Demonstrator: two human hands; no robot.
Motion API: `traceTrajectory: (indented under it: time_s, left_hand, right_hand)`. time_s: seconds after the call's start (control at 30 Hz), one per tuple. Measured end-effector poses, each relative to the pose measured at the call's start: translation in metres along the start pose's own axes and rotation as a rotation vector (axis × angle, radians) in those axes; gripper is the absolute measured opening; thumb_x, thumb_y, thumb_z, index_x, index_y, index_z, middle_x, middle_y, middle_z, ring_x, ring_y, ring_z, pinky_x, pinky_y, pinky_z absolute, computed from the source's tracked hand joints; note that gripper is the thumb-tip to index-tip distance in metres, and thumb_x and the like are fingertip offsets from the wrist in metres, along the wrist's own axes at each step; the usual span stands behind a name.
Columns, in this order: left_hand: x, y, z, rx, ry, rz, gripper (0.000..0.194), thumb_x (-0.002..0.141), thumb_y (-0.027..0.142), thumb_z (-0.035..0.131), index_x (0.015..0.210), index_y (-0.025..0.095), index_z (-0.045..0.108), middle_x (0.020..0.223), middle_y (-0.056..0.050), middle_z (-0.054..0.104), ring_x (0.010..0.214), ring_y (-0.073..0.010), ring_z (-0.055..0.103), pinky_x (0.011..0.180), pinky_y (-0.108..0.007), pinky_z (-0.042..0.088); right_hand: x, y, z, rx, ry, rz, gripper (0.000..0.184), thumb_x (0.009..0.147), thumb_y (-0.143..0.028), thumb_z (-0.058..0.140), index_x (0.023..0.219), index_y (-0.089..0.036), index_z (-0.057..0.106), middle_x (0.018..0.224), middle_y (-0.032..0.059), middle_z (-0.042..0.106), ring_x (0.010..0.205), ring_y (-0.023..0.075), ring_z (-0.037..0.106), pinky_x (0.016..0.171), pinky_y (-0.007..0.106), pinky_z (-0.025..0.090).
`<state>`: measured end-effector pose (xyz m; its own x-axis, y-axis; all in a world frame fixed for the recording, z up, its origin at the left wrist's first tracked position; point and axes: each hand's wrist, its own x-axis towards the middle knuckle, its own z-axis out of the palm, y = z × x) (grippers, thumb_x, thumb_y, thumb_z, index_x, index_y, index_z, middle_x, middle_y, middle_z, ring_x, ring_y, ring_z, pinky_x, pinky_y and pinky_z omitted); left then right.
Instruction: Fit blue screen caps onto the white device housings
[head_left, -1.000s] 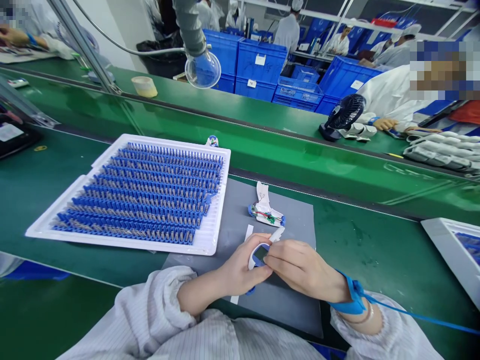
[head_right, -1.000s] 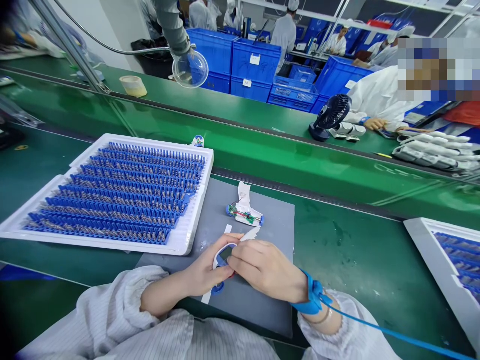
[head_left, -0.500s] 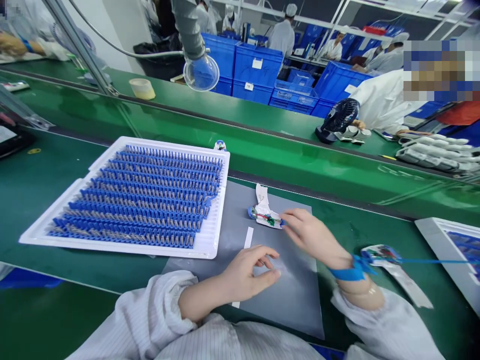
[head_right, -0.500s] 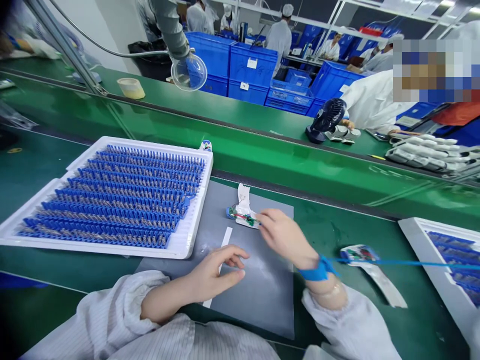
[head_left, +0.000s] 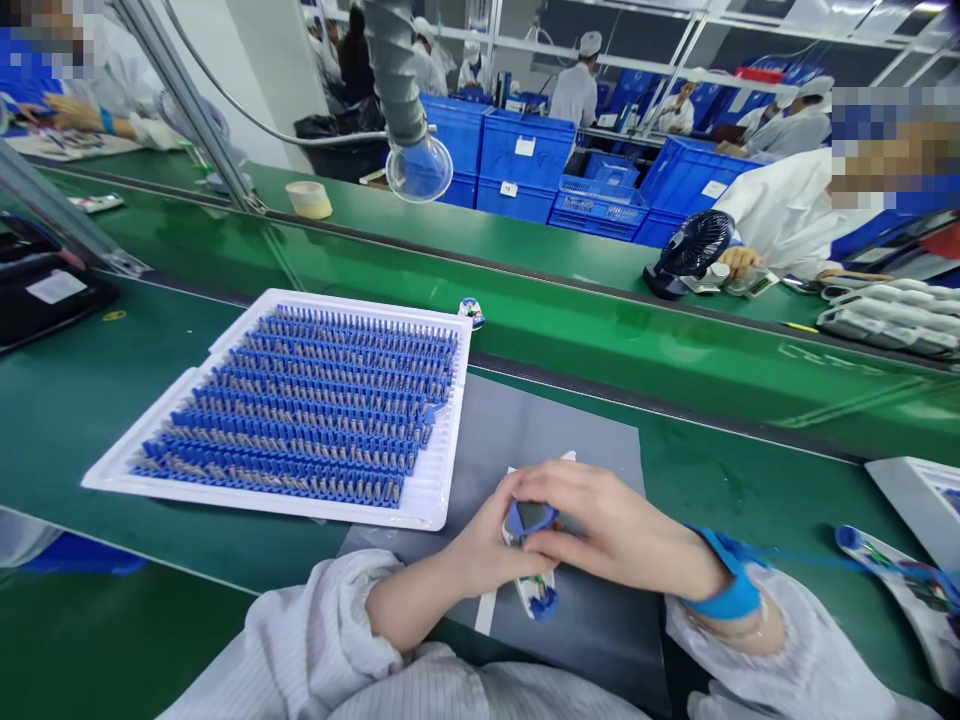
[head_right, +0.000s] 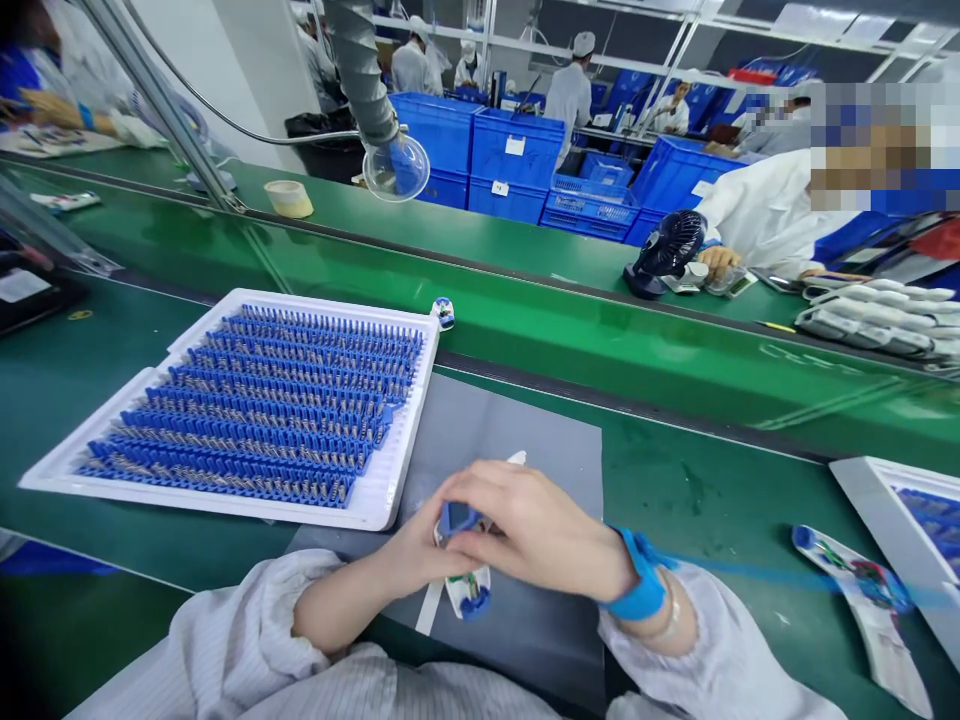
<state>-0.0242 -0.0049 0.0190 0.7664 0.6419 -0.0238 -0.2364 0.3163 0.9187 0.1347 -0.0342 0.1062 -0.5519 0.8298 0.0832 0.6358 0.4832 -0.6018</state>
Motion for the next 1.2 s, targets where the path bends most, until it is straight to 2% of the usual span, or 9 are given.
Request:
traceTrajectory:
  time_s: [0.1,0.2,0.27,0.37,0.5,0.6,0.9,1.07,1.2]
  left_hand:
    - [-0.001,0.002,-0.003,-0.132,-0.132,-0.149,0.062,0.053,0.008,0.073,0.11,0.021,0.055,0.104,-0.001,0.059,0.093,-0.0152,0.055,0.081,-0.025,0.043]
    - [-0.002,-0.005,-0.006,-0.456,-0.226,-0.366,0.07,0.044,0.011,0.081,0.108,0.02,0.055,0.084,0.002,0.061,0.071,-0.0094,0.057,0.061,-0.018,0.043]
    - [-0.003,-0.011,-0.007,-0.593,-0.332,-0.4,0.075,0.039,0.018,0.085,0.107,0.017,0.055,0.079,0.001,0.063,0.07,-0.0121,0.06,0.062,-0.02,0.046]
    - [-0.003,-0.019,-0.007,-0.689,-0.446,-0.36,0.08,0.042,0.035,0.086,0.111,0.013,0.05,0.071,-0.003,0.065,0.064,-0.0168,0.063,0.061,-0.027,0.051]
    - [-0.003,-0.019,-0.008,-0.712,-0.341,-0.289,0.076,0.052,0.041,0.081,0.114,0.015,0.046,0.07,-0.001,0.065,0.062,-0.0141,0.063,0.06,-0.023,0.05]
    - [-0.003,-0.016,-0.008,-0.716,-0.268,-0.278,0.068,0.054,0.04,0.08,0.109,0.015,0.049,0.071,-0.001,0.065,0.064,-0.0127,0.063,0.06,-0.019,0.05]
    - [-0.001,-0.011,-0.006,-0.683,-0.179,-0.318,0.063,0.052,0.043,0.08,0.101,0.015,0.052,0.066,0.001,0.061,0.056,-0.0101,0.059,0.054,-0.018,0.046]
    - [0.0,-0.01,-0.004,-0.631,-0.198,-0.33,0.062,0.049,0.043,0.081,0.097,0.014,0.053,0.065,-0.001,0.061,0.056,-0.0115,0.058,0.053,-0.019,0.043]
    - [0.0,-0.011,-0.004,-0.592,-0.219,-0.358,0.065,0.046,0.042,0.082,0.097,0.014,0.053,0.062,-0.003,0.062,0.055,-0.0116,0.057,0.051,-0.018,0.042]
  right_hand:
    - [-0.013,-0.013,-0.005,-0.109,-0.108,-0.031,0.023,0.095,-0.025,0.048,0.117,-0.017,0.051,0.108,0.0102,0.053,0.096,0.0228,0.051,0.082,0.036,0.043]
    - [-0.017,-0.017,-0.005,-0.174,-0.09,-0.107,0.027,0.098,-0.02,0.034,0.119,-0.015,0.049,0.109,0.0121,0.052,0.094,0.0218,0.053,0.075,0.034,0.045]
    - [-0.015,-0.016,-0.001,-0.159,-0.024,-0.215,0.027,0.099,-0.018,0.031,0.117,-0.013,0.05,0.108,0.012,0.055,0.097,0.0208,0.053,0.08,0.034,0.045]
    - [-0.012,-0.011,0.009,-0.224,0.111,-0.347,0.024,0.101,-0.017,0.032,0.112,-0.012,0.053,0.104,0.0107,0.06,0.112,0.0219,0.047,0.09,0.037,0.039]
    - [-0.019,-0.001,0.021,-0.435,0.302,-0.345,0.021,0.099,-0.017,0.04,0.111,-0.011,0.056,0.103,0.0105,0.062,0.107,0.0239,0.049,0.081,0.036,0.042]
    - [-0.026,0.007,0.028,-0.428,0.371,-0.347,0.019,0.097,-0.014,0.044,0.109,-0.009,0.057,0.1,0.0108,0.063,0.096,0.0215,0.055,0.076,0.033,0.045]
    - [-0.028,0.009,0.029,-0.313,0.4,-0.341,0.013,0.093,-0.012,0.052,0.103,-0.01,0.059,0.094,0.0097,0.063,0.087,0.0209,0.057,0.069,0.032,0.047]
    - [-0.021,0.009,0.02,-0.052,0.427,-0.285,0.016,0.089,-0.007,0.052,0.104,-0.014,0.053,0.091,0.0077,0.06,0.082,0.0185,0.055,0.073,0.034,0.047]
    - [-0.015,0.011,0.015,0.122,0.364,-0.187,0.022,0.087,-0.004,0.052,0.103,-0.019,0.048,0.086,0.0036,0.058,0.079,0.0176,0.053,0.07,0.032,0.045]
